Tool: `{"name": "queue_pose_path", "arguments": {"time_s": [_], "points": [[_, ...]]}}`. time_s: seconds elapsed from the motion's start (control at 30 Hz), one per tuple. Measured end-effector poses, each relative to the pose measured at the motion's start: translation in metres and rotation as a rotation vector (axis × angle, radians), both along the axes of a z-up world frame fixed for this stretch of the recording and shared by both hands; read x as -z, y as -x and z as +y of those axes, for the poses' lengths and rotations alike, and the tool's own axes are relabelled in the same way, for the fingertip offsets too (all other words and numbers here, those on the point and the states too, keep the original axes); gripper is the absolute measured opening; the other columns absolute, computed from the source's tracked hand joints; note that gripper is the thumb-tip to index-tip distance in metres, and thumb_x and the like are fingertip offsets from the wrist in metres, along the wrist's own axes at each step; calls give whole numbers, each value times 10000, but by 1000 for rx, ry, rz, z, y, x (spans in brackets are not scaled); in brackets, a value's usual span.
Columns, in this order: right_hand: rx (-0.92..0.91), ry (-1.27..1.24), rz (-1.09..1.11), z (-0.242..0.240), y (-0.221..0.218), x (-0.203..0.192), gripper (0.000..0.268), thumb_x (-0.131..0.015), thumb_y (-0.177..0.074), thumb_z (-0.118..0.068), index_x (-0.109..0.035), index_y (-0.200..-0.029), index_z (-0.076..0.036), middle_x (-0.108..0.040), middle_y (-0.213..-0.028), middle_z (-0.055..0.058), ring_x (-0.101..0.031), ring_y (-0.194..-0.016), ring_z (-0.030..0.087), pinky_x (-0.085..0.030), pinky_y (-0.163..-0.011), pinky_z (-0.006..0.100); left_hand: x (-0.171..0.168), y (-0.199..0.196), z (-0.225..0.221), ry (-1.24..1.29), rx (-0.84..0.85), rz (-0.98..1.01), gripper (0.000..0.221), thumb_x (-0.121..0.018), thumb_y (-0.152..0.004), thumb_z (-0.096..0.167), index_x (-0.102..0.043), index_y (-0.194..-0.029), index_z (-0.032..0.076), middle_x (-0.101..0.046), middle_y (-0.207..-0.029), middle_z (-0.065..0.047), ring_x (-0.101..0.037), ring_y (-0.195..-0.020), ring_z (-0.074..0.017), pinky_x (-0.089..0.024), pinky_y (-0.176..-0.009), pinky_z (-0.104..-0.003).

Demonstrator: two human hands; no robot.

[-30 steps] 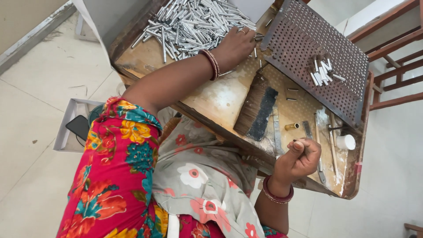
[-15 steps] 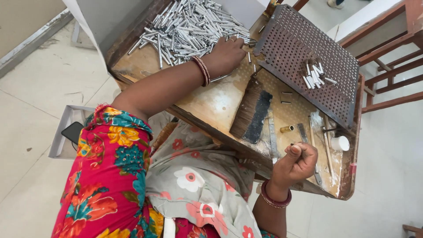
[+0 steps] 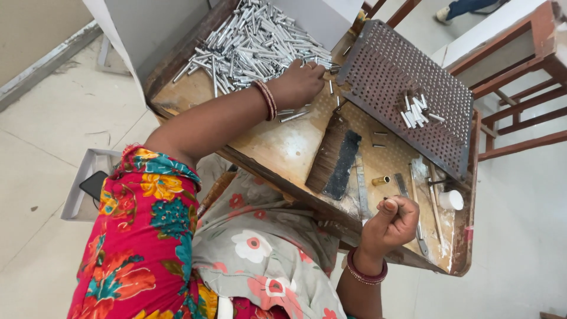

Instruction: Manually assembling small metal components by inserting pins into tubes.

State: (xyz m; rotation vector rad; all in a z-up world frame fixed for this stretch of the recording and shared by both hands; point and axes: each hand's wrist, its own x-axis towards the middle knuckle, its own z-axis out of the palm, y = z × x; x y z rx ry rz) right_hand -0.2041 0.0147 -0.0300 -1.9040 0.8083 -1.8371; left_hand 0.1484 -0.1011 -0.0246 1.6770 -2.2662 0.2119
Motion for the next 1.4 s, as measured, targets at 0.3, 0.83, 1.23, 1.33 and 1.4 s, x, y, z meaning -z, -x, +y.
{"name": "queue_pose_path", "arguments": {"time_s": [0.3, 0.83, 1.23, 1.33, 1.4], "points": [[-18, -23, -31, 2, 1, -3, 298, -677, -1098, -278, -569, -1041, -7, -582, -897, 36, -549, -753, 86, -461, -715, 203, -37, 61, 91, 69, 108, 530, 217, -650, -911, 97, -700, -1116, 144, -662, -1007, -131, -650, -942, -345, -520, -741, -467], [-236, -160, -200, 9, -25, 7, 317, -684, -1080, -303, -544, -1043, -22, -562, -902, 42, -540, -771, 116, -463, -734, 244, 30, 181, 142, -528, 624, 1831, 229, -786, -960, 145, -742, -1096, -34, -733, -928, -28, -635, -797, -50, -528, -712, -228], [-199, -109, -219, 10, -23, 12, 337, -675, -1096, -352, -549, -1060, -42, -587, -892, 48, -557, -749, 107, -470, -723, 232, 16, 175, 159, -227, 515, 1973, 172, -707, -1047, 187, -642, -1162, 76, -679, -937, 19, -618, -864, -46, -531, -768, -246], [-237, -179, -238, 12, -17, 6, 352, -694, -1058, -336, -569, -1101, -10, -680, -1123, 138, -659, -922, 163, -551, -796, 291, -6, 156, 168, 286, 367, 1239, 241, -763, -933, 131, -717, -1155, 47, -720, -953, -90, -719, -876, -212, -568, -755, -313], [-365, -276, -252, 14, -15, 2, 335, -705, -1047, -300, -576, -1127, -1, -696, -1198, 199, -711, -1010, 203, -606, -840, 323, -7, 152, 169, 263, 336, 1137, 288, -752, -900, 65, -730, -1187, 47, -716, -949, -119, -713, -856, -291, -570, -740, -362]]}}
